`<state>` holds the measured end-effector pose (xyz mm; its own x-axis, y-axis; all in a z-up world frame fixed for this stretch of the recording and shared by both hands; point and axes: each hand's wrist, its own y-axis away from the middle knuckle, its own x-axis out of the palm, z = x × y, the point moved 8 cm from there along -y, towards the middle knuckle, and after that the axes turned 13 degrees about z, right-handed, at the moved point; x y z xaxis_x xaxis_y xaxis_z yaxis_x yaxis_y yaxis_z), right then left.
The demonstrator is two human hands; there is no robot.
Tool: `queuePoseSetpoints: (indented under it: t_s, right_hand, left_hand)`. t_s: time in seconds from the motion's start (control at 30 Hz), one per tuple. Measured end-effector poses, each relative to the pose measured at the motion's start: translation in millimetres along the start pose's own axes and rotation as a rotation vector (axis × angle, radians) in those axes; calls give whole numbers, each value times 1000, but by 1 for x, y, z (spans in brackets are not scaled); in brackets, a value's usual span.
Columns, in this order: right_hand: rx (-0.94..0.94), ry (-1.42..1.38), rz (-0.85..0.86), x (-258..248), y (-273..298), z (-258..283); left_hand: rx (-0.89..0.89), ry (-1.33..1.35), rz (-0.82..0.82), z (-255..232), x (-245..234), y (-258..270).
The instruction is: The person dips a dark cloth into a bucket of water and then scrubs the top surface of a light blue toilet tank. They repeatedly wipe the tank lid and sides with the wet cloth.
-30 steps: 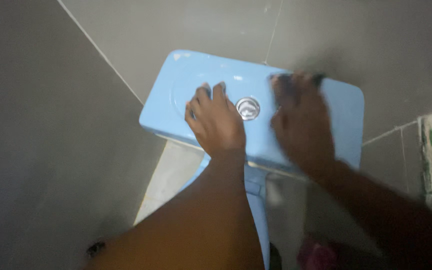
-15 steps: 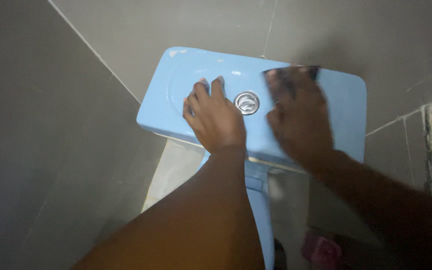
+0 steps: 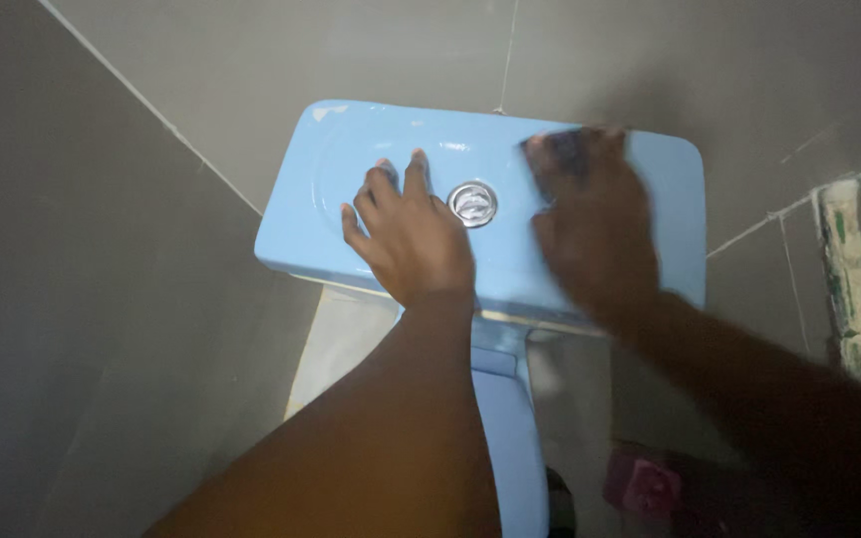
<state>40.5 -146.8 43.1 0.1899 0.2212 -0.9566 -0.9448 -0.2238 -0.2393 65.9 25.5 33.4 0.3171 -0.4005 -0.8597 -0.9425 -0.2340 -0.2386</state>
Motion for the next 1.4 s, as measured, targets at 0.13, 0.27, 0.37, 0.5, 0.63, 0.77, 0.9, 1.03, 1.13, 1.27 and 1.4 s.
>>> queuePoseSetpoints:
  t_s: [0.13,0.27,0.37,0.5,0.63,0.77,0.9,1.03,1.13,1.27,1.4]
  right_hand:
    - [-181,-87,135,4,38,39]
    - [-179,8,224,-5,28,22]
    - [57,-97,98,-17,2,-11]
    - [77,-3,-4,-8,-11,12]
    - [-200,-118,104,-2,27,45]
    - [-134,-2,239,-9,29,-8]
    - [23,31,39,-22,8,-33]
    - [-49,-102,76,5,-13,15]
    - [-171,-129,125,8,-18,28]
    - [-98,-39,199,-3,-4,-16]
    - [124,-23,52,-16,-1,-42]
  left_hand:
    - [-5,-8,10,-2,-4,0]
    - [13,-2,2,-2,-5,0]
    - [18,-6,-13,-2,-2,-1]
    - [32,2,-20,-2,-3,0]
    - [52,8,-27,-5,-6,-1]
    - [28,23,0,-3,-3,-1]
    - [37,5,-25,-2,-2,-9]
    - [24,-18,-12,-3,-2,-3]
    - [27,-6,21,-3,-4,-5]
    - [12,-21,24,-4,0,-5]
    - [16,-42,-6,-1,1,-6]
